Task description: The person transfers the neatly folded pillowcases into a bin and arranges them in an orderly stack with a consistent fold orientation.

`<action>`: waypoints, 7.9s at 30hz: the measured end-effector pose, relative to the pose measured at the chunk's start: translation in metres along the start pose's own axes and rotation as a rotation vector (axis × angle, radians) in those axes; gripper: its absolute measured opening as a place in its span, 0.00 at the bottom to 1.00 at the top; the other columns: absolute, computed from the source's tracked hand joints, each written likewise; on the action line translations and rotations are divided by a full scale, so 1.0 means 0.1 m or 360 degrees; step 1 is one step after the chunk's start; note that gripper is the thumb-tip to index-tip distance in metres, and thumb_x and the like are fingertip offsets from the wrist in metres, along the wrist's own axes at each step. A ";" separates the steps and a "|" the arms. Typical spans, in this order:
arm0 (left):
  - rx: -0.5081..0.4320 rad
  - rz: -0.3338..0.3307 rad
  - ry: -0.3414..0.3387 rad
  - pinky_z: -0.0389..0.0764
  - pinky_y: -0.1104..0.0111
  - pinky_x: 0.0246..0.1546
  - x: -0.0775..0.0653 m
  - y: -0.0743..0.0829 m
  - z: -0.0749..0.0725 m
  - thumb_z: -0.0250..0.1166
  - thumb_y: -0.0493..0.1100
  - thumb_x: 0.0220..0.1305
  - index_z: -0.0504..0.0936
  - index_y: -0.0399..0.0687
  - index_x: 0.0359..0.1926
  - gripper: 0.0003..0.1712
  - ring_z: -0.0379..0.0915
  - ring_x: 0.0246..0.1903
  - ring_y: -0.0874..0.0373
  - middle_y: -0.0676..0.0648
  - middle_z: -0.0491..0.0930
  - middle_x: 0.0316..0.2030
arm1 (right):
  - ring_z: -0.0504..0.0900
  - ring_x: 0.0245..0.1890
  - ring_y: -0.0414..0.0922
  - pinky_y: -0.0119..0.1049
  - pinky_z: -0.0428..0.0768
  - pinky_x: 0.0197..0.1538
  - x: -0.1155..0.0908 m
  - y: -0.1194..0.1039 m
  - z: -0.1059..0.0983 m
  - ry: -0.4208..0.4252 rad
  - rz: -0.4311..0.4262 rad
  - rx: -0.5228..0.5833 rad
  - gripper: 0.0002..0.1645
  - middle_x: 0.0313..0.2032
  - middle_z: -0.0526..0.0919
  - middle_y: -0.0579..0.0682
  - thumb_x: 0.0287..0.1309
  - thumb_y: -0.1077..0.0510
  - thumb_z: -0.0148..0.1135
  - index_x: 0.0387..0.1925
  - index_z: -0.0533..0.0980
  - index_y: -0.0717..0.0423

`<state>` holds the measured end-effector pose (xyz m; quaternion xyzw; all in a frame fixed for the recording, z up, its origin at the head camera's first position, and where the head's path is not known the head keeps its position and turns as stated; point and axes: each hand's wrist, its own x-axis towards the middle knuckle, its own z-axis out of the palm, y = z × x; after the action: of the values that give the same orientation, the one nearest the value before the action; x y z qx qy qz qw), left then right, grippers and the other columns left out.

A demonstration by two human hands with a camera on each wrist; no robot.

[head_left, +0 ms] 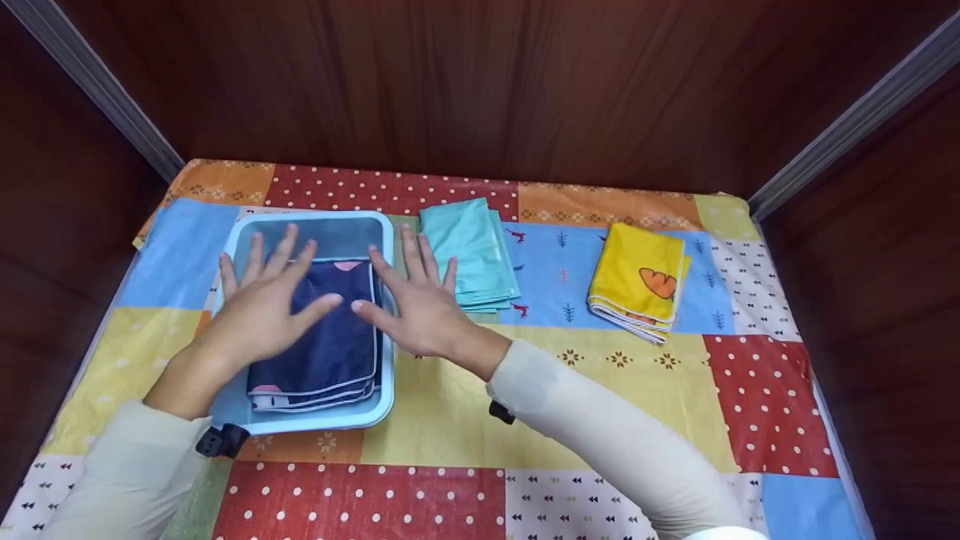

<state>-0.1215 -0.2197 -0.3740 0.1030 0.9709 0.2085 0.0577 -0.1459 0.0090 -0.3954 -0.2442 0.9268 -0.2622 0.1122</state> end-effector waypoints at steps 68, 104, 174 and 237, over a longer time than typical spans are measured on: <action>0.0211 0.0091 -0.0488 0.15 0.36 0.67 1.24 1.40 0.52 0.38 0.77 0.70 0.33 0.57 0.82 0.52 0.14 0.77 0.37 0.45 0.23 0.81 | 0.12 0.74 0.58 0.73 0.15 0.64 -0.71 1.84 -0.90 0.0141 0.0635 0.0111 0.49 0.75 0.11 0.57 0.73 0.26 0.29 0.82 0.35 0.46; 0.0010 0.0187 -0.0618 0.24 0.41 0.74 1.78 2.44 1.28 0.36 0.75 0.73 0.32 0.56 0.82 0.50 0.19 0.79 0.46 0.46 0.25 0.81 | 0.08 0.71 0.65 0.79 0.17 0.59 -1.13 2.54 -1.24 0.0245 0.0887 0.0433 0.50 0.71 0.07 0.64 0.73 0.27 0.23 0.80 0.27 0.51; -0.1288 -0.0207 -0.0704 0.70 0.65 0.64 1.61 2.52 2.57 0.53 0.42 0.79 0.61 0.44 0.75 0.28 0.71 0.60 0.56 0.45 0.72 0.66 | 0.82 0.29 0.37 0.29 0.80 0.34 -1.57 3.26 -0.64 0.0414 0.1392 0.1191 0.40 0.35 0.82 0.46 0.71 0.49 0.58 0.72 0.57 0.69; -0.1221 0.0010 -0.0623 0.59 0.73 0.71 1.56 2.59 2.78 0.60 0.23 0.64 0.49 0.41 0.80 0.48 0.34 0.79 0.57 0.53 0.32 0.82 | 0.34 0.80 0.49 0.49 0.43 0.79 -1.70 3.40 -0.15 0.0677 0.0795 0.1216 0.35 0.82 0.35 0.48 0.71 0.70 0.52 0.77 0.60 0.57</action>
<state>-0.1846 0.1554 -0.5287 0.1145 0.7935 0.5310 0.2744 -0.1391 0.3553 -0.5532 0.1026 0.7971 -0.5919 0.0615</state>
